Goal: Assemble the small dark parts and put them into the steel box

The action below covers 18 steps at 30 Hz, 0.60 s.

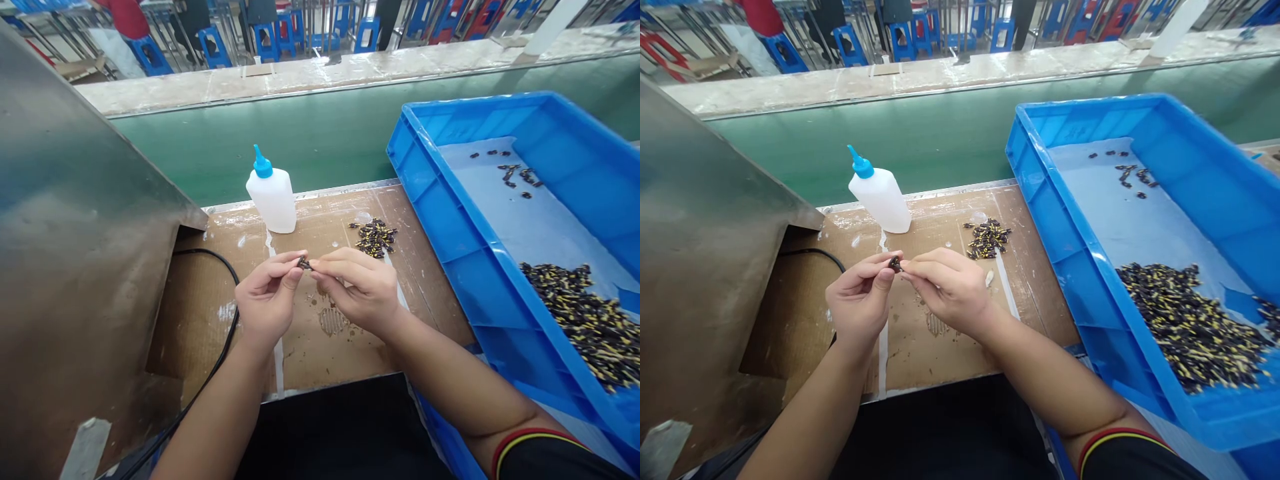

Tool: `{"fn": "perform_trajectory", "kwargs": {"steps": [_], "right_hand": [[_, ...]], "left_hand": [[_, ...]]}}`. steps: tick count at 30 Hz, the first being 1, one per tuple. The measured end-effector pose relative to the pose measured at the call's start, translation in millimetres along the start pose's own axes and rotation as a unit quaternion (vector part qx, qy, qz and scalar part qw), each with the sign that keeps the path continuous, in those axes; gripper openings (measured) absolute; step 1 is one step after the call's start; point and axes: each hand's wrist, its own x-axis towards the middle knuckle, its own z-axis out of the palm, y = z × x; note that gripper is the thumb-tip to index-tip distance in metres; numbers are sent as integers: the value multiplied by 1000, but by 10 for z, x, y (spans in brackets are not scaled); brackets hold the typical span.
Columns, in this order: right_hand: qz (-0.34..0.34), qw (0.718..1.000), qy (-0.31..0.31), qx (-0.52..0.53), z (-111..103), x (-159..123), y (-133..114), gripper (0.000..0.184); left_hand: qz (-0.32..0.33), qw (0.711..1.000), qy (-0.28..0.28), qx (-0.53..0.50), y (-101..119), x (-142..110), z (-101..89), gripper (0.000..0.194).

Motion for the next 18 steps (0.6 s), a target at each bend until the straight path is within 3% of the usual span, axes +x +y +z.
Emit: {"fn": "perform_trajectory", "kwargs": {"steps": [4,12,18], "right_hand": [[6,1000,-4,6,-7,-5,15,15],[-7,1000,12,-22,-2,14,25,18],[-26,998,34,-53,-2,16,57,24]], "left_hand": [[47,998,2,37,9,2,11,12],[20,1000,-6,16,7,-22,31,18],[75,995,-27,66,-28,-18,8,29]]}}
